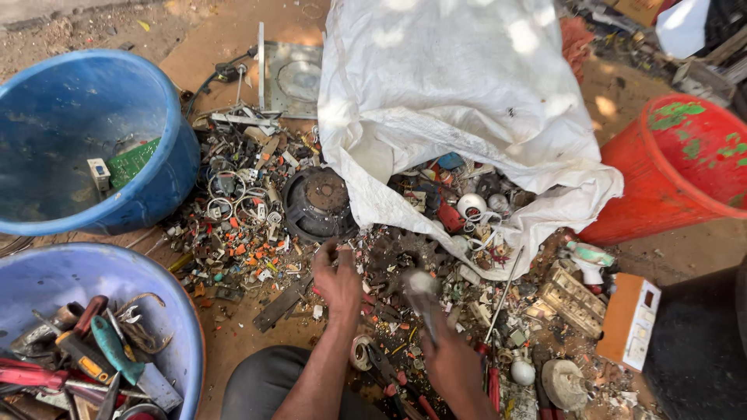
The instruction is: The person sits on the ground and uses a hammer to repeatedly strike and break apart small electronic components. They pick up items from a pile of debris, strike them on a metal surface, and occasionally separate the resulting pieces by hand.
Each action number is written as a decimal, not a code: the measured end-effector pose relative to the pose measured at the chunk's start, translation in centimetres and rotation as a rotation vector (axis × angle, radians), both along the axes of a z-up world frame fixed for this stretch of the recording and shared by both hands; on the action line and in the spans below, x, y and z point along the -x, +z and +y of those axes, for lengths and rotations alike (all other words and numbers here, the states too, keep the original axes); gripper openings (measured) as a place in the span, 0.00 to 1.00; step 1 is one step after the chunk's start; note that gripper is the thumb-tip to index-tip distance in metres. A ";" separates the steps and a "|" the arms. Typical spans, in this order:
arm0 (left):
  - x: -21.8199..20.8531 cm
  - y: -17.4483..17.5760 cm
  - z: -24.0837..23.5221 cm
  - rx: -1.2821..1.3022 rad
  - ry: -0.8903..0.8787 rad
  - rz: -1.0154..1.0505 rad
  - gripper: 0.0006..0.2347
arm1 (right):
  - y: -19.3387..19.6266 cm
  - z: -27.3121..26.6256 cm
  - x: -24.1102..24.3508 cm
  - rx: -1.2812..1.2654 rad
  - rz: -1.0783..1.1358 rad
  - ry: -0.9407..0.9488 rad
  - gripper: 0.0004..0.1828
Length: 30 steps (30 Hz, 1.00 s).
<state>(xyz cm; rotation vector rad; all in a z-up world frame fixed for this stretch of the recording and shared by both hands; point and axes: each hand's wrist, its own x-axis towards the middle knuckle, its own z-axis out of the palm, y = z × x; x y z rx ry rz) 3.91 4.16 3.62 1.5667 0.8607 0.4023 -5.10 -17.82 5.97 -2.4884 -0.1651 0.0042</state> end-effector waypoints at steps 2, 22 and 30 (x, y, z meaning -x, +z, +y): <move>-0.4 -0.4 -0.1 0.027 0.012 -0.049 0.12 | -0.4 0.3 -1.5 0.194 0.353 0.010 0.36; 0.7 1.0 -0.3 0.160 -0.059 0.087 0.15 | -2.8 -0.2 -1.8 -0.050 0.496 -0.028 0.17; -0.3 -0.9 -0.7 0.127 -0.069 0.061 0.14 | 1.1 -2.2 1.0 -0.333 -0.345 -0.049 0.19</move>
